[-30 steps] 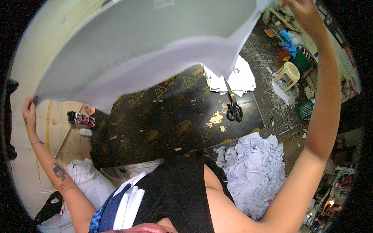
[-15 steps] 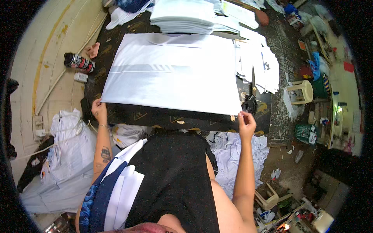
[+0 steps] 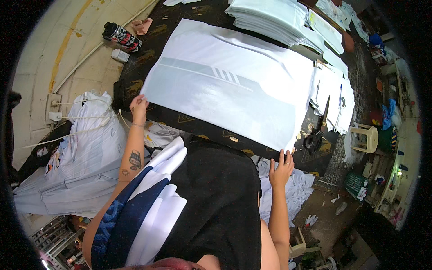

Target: The person cuts a white fabric sheet on a table using shears, then folds the cut piece and places it on a stack. They repeat this process with additional white fabric sheets, cutting and stacking the pieces.

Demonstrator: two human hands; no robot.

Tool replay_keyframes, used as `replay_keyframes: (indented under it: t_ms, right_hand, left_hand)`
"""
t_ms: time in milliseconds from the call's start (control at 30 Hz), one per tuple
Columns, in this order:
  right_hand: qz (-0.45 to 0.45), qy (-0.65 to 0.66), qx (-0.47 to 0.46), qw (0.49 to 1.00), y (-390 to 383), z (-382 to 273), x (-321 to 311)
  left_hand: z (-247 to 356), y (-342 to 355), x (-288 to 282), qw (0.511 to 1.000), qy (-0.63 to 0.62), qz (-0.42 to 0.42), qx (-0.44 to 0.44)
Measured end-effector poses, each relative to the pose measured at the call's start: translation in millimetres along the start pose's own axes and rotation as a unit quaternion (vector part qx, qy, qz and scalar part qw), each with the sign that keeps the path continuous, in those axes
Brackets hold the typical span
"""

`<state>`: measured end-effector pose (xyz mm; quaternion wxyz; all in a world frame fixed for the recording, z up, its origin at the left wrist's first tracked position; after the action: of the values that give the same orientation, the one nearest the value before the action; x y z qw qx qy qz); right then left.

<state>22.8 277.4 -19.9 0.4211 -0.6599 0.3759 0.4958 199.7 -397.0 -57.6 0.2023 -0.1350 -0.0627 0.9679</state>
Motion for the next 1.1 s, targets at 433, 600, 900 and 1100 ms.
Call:
replay_keyframes:
  t_ms: [433,600,900,1100]
  right_hand:
    - [0.065,0.032,-0.036,0.997,6,-3,-12]
    - [0.063,0.01,-0.019,0.998,4,-4,-7]
    - [0.109,0.025,-0.043,0.993,7,-17,-17]
    - [0.154,0.055,-0.072,0.984,16,-2,-18]
  left_hand:
    - [59,11,18,0.975,-0.071,-0.039,0.205]
    - [30,24,5,0.981,0.189,0.05,-0.01]
    - [5,-40,10,0.816,0.572,0.068,0.046]
    - [14,-64,26,0.844,0.509,0.018,0.171]
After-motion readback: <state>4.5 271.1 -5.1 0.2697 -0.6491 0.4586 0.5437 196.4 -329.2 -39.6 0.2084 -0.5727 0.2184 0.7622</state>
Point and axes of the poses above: each hand's wrist, its own y-axis towards the middle knuckle, its own x-axis out of the palm, z = x × y, the point moved 4 cm from there along y, towards the middle knuckle, and after that the axes turned 4 degrees about -z, right-handed, at the moved point
